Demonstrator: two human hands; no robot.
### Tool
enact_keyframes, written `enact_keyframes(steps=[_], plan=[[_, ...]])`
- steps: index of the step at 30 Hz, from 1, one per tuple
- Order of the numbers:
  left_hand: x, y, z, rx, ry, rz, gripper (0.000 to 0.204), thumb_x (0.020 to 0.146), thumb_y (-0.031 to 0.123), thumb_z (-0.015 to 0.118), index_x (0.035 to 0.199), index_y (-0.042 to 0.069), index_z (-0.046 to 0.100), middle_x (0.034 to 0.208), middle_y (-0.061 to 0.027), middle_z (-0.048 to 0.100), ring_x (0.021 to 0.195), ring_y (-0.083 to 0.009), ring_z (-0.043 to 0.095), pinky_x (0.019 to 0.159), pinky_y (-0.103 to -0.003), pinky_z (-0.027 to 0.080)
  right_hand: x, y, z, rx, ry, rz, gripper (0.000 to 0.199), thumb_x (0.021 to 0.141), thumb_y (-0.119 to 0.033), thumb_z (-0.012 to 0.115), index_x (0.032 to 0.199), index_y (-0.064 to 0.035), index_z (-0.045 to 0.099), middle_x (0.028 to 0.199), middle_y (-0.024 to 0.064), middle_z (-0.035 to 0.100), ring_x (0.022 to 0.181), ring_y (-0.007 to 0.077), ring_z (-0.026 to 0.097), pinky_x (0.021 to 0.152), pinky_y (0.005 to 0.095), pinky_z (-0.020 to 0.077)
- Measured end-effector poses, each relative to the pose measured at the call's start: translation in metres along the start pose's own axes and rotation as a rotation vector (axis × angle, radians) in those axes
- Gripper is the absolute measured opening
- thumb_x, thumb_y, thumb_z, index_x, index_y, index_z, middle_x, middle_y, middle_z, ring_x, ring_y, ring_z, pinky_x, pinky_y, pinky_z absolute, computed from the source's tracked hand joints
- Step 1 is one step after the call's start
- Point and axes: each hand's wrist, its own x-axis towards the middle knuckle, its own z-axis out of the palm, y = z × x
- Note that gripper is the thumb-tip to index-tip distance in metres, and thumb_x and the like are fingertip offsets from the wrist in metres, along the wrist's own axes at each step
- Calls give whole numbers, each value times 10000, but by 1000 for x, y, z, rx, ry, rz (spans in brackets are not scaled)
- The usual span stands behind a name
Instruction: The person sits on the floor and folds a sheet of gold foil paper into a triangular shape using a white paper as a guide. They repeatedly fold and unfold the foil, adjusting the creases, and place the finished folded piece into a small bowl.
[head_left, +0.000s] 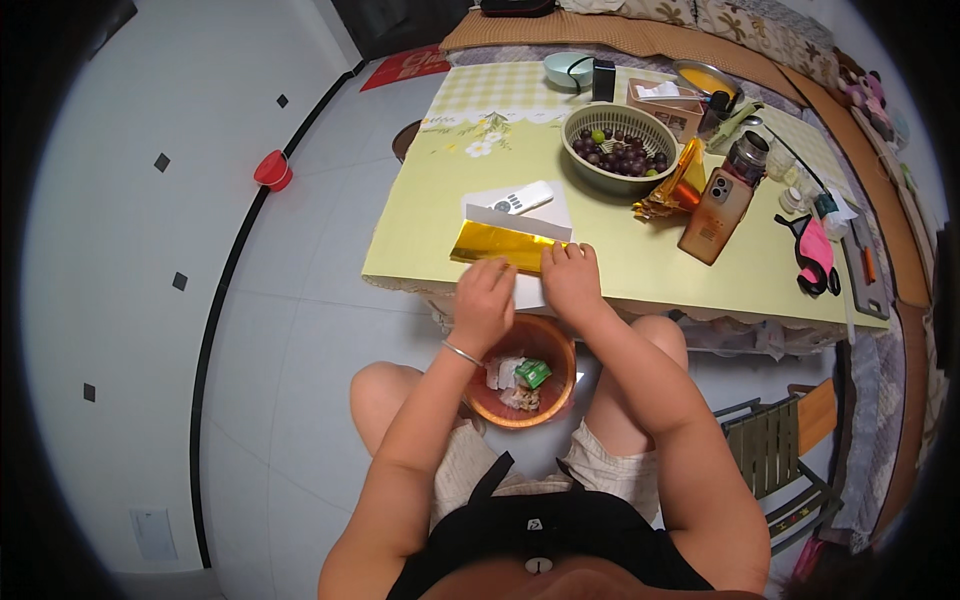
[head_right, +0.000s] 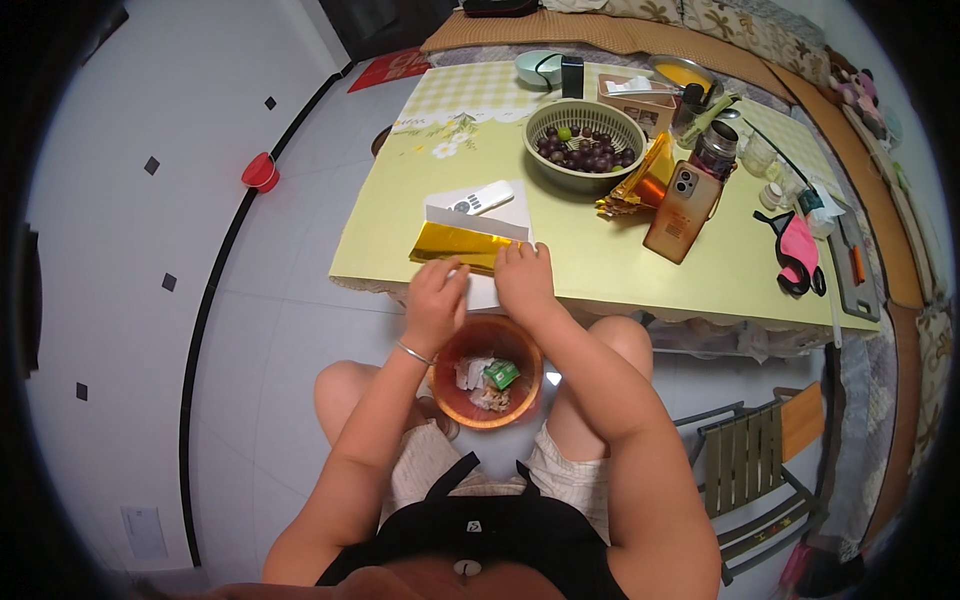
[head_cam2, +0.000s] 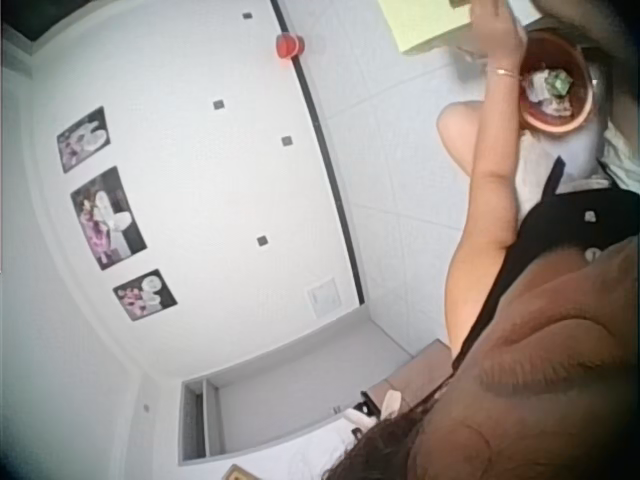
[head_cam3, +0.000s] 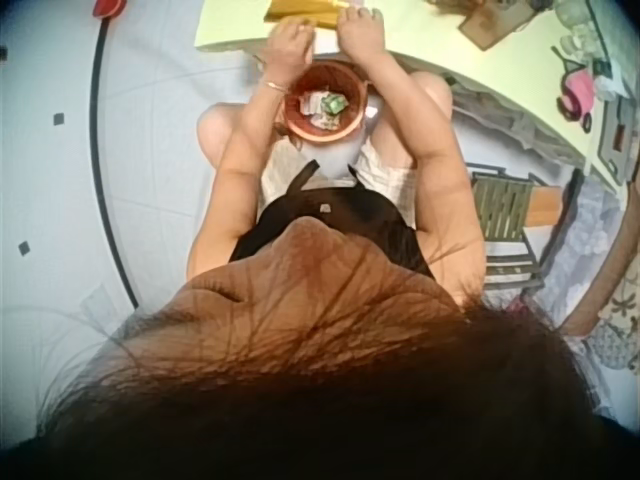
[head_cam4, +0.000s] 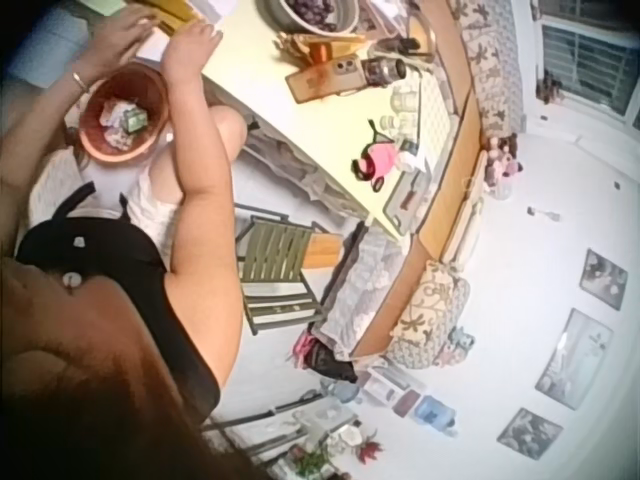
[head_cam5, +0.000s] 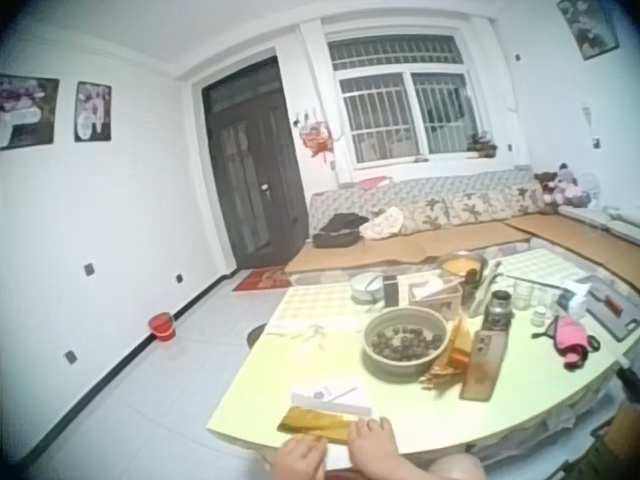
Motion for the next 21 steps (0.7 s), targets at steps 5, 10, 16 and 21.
enact_keyframes(steps=[5, 10, 16, 21], plan=[[-14, -13, 23, -140, -33, -222, 158, 750, 98, 739, 887, 34, 694, 930, -128, 639, 878, -321, 606, 789, -424, 490, 6, -1, -13, 382, -84, 100, 134, 801, -175, 650, 858, -77, 722, 943, 80, 694, 926, 276, 631, 833, 445, 473], [-3, -9, 30, -169, 0, -418, 116, 737, 135, 774, 764, 55, 695, 812, -108, 618, 813, -316, 595, 739, -430, 476, 15, 36, -3, 719, -149, 360, 158, 795, -245, 732, 821, -89, 738, 910, 71, 687, 911, 286, 625, 813, 404, 509], [0, -18, 45, -169, 9, -496, 152, 766, 138, 762, 744, 28, 660, 752, -128, 624, 750, -313, 603, 693, -418, 476, 26, 25, -2, 650, -104, 413, 177, 819, -264, 733, 832, -87, 745, 878, 92, 672, 909, 279, 624, 797, 391, 508], [5, -21, 51, -78, 16, -532, 192, 786, 148, 742, 705, 19, 626, 756, -148, 619, 755, -336, 598, 686, -443, 467, 26, 31, 2, 738, -108, 469, 191, 810, -256, 748, 797, -67, 722, 867, 108, 648, 883, 286, 622, 768, 397, 507]])
